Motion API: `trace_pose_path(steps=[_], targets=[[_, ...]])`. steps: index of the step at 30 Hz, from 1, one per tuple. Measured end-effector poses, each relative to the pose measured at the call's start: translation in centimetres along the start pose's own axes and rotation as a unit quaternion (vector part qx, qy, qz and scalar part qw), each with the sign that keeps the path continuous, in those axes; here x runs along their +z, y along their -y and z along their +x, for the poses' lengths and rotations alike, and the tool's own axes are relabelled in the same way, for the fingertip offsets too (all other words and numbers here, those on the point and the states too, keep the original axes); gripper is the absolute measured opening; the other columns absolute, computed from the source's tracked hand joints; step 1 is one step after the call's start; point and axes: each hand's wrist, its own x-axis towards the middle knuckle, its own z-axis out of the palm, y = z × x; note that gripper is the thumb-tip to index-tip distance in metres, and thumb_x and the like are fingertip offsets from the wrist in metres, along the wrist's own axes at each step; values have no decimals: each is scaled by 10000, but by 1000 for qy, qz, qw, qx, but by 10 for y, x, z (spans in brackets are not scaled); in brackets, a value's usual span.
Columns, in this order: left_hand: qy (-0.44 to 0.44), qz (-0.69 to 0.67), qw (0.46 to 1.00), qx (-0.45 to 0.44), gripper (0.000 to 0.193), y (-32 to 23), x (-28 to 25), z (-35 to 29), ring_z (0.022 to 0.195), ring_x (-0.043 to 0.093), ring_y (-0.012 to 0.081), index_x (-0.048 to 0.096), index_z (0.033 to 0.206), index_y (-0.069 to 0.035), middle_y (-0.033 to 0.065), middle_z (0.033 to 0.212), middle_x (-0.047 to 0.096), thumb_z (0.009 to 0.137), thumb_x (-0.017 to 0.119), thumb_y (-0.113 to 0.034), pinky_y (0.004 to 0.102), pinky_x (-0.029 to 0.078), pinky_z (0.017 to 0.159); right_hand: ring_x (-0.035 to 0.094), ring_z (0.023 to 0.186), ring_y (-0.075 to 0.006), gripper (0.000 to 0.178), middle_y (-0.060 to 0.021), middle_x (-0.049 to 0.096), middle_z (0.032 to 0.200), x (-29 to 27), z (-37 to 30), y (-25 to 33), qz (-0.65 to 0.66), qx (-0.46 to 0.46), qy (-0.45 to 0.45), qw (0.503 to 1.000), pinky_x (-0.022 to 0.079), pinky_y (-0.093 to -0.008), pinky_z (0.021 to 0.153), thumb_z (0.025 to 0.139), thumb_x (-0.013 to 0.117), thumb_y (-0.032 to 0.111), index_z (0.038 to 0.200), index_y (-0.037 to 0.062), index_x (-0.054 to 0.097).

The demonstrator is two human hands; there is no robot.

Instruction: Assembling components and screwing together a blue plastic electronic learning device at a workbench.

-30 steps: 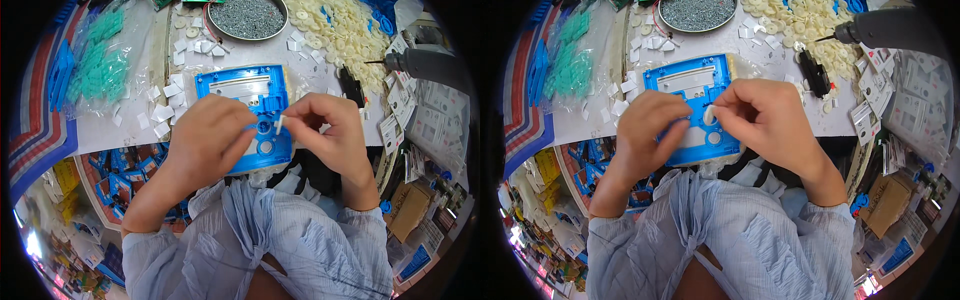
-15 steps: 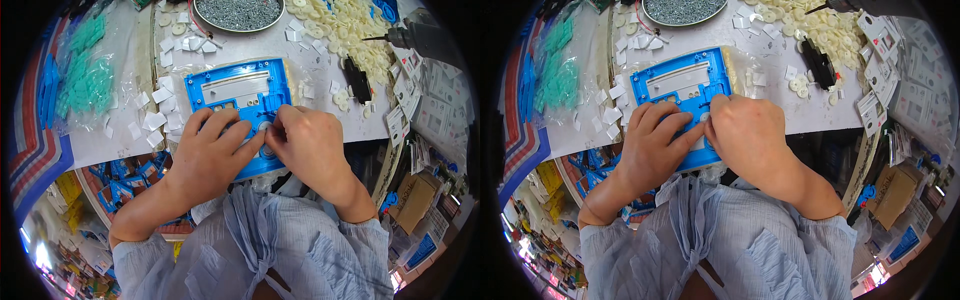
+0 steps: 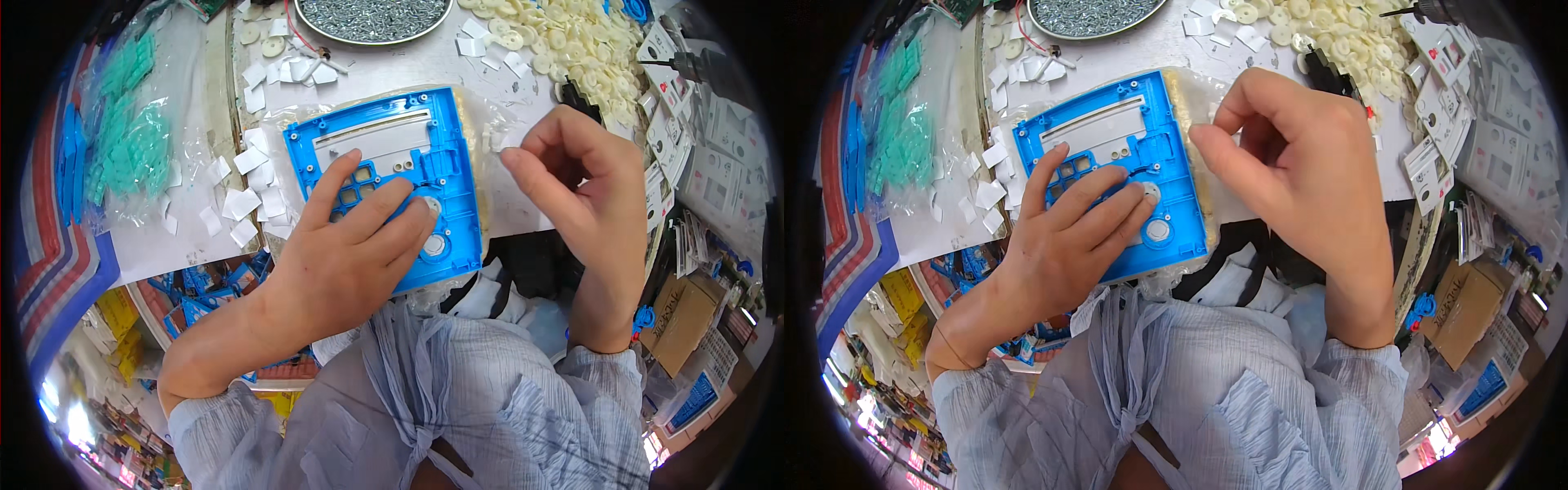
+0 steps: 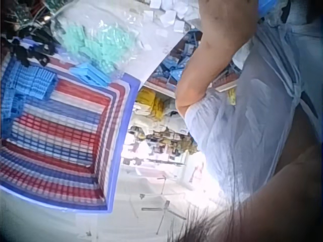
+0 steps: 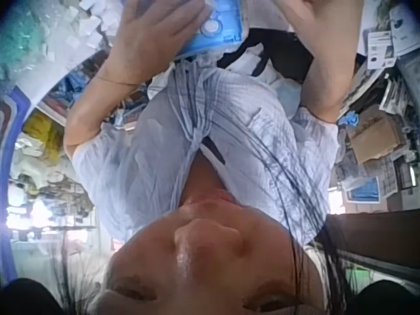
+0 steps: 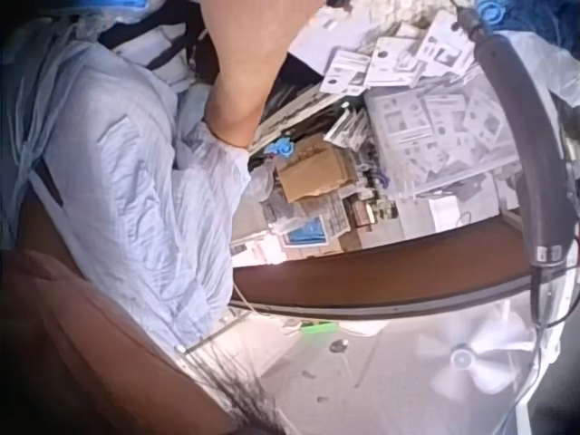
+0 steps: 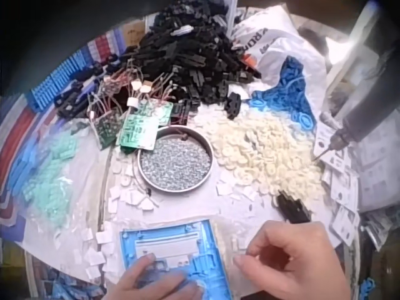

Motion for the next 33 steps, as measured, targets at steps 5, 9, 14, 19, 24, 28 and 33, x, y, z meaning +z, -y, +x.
trace_pose_path(steps=[5,9,14,19,24,28,33], targets=[[8,-4,1000,23,402,6,-2,4,1257,576,204,710,1223,-91,1,1253,630,828,667,-151,620,299,1167,467,562,-8,175,51,565,644,-14,-7,3,-46,-25,-17,998,310,-193,519,864,787,88,801,21,637],[13,77,997,-21,394,-13,-4,8,1216,589,201,723,1204,-68,19,1236,634,822,678,-154,613,311,1159,461,566,-18,156,49,562,647,-16,-15,10,-49,-18,-35,998,303,-198,527,843,790,79,807,17,652],[-86,153,984,-32,321,-27,15,6,1124,599,204,743,1049,-10,55,1114,629,774,659,-154,559,392,1136,451,569,-28,147,49,555,650,-19,-25,19,-47,-7,-65,997,293,-203,539,816,793,69,805,11,659],[-83,177,979,-61,327,-42,19,13,1084,600,212,735,1049,16,67,1062,630,777,652,-146,549,402,1118,460,555,-33,129,36,547,635,-19,-30,18,-46,-12,-52,997,310,-217,516,822,778,59,813,7,660],[-76,147,983,-82,312,-44,16,13,1062,600,218,731,1031,23,82,1053,637,788,631,-145,541,400,1108,612,530,-225,228,-77,641,673,15,-34,-6,-133,-202,79,967,466,-354,497,862,760,108,1082,56,732],[-75,114,988,-67,323,-38,14,10,1089,605,220,730,1040,27,87,1085,648,792,622,-150,534,398,1110,626,546,-219,472,-56,625,665,30,-53,-13,-226,-182,132,948,483,-370,494,860,755,123,1321,77,666],[-56,74,995,-20,332,-24,9,6,1106,606,216,731,1048,30,89,1110,647,781,635,-145,530,398,1115,618,531,-190,634,-30,618,650,25,-56,-14,-325,-199,188,905,482,-354,472,821,743,150,1434,74,602]])
